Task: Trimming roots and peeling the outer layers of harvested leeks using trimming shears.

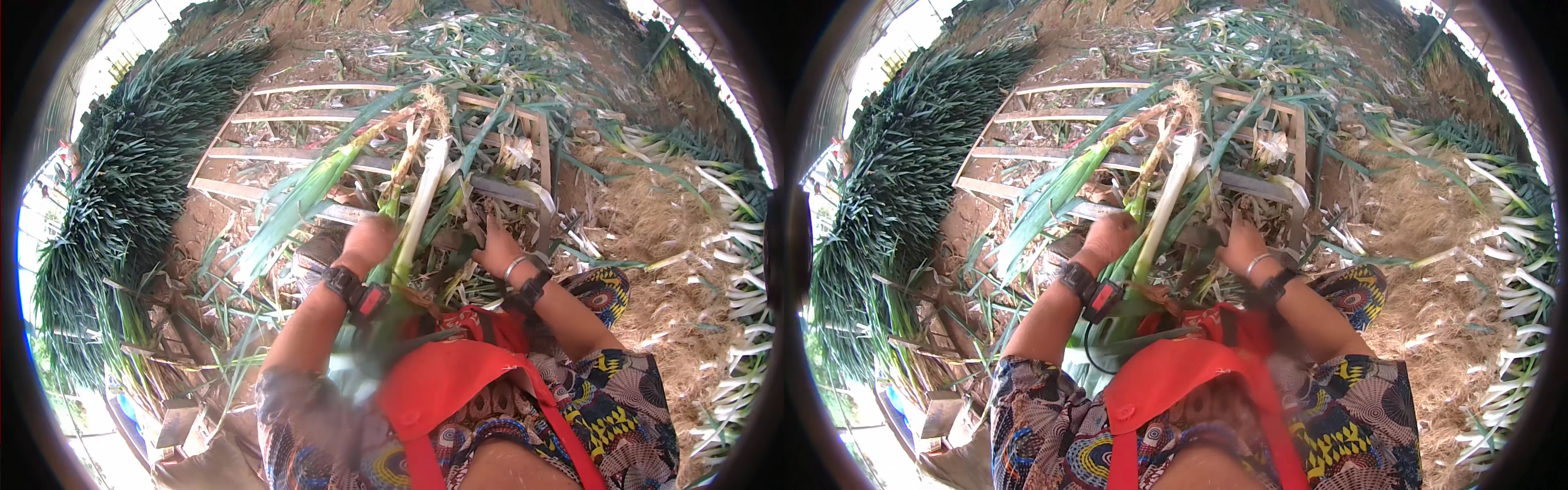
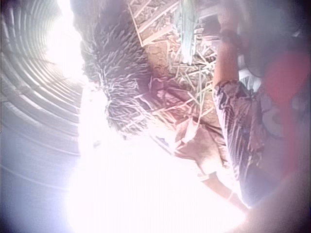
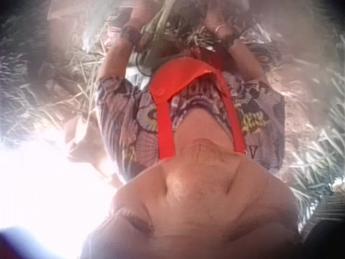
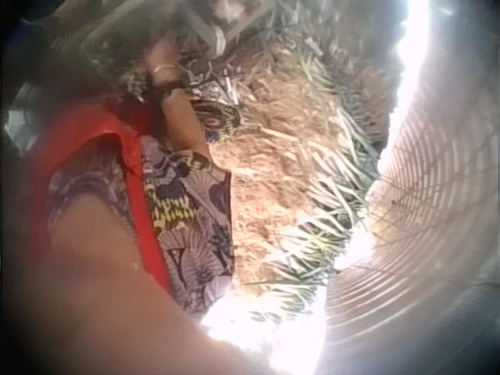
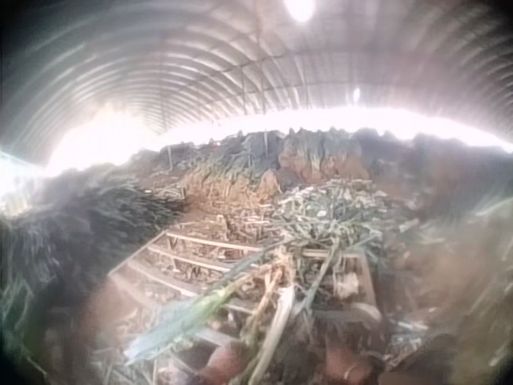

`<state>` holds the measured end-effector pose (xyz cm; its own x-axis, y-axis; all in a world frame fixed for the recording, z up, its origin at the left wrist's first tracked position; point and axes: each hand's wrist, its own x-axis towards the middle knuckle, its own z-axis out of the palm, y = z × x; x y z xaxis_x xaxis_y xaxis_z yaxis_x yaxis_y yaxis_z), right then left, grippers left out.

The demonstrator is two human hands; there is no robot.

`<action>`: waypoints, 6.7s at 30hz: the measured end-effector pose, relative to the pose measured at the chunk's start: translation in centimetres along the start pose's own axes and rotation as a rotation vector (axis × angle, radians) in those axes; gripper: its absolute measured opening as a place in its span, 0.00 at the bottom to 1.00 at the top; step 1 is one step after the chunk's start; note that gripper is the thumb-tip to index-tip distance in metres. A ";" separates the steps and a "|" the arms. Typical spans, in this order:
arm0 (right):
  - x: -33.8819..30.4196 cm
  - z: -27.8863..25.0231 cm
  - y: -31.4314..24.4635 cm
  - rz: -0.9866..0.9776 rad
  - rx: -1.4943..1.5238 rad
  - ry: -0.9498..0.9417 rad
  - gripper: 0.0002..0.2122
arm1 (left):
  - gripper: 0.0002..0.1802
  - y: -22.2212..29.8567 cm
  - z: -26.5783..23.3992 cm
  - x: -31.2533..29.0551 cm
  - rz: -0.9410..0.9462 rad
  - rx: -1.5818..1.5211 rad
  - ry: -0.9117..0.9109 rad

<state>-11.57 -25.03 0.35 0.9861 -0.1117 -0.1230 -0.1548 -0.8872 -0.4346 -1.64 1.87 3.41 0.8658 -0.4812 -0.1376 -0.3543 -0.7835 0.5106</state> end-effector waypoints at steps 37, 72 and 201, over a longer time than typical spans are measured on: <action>9.5 -3.0 -9.7 -0.201 -0.048 -0.195 0.20 | 0.21 -4.6 6.5 2.5 -0.352 -0.261 0.543; 2.0 -5.2 -3.7 -0.164 0.105 -0.199 0.24 | 0.30 -1.2 -2.2 -0.7 -0.238 -0.306 -0.155; 4.1 -5.6 -4.9 -0.143 -0.054 -0.194 0.20 | 0.28 -3.4 -2.7 7.4 -0.315 -0.129 -0.118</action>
<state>-6.46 -23.68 6.99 0.9668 0.1004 -0.2350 -0.0057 -0.9109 -0.4126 6.94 2.03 2.91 0.8759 -0.2721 -0.3984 -0.0228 -0.8482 0.5292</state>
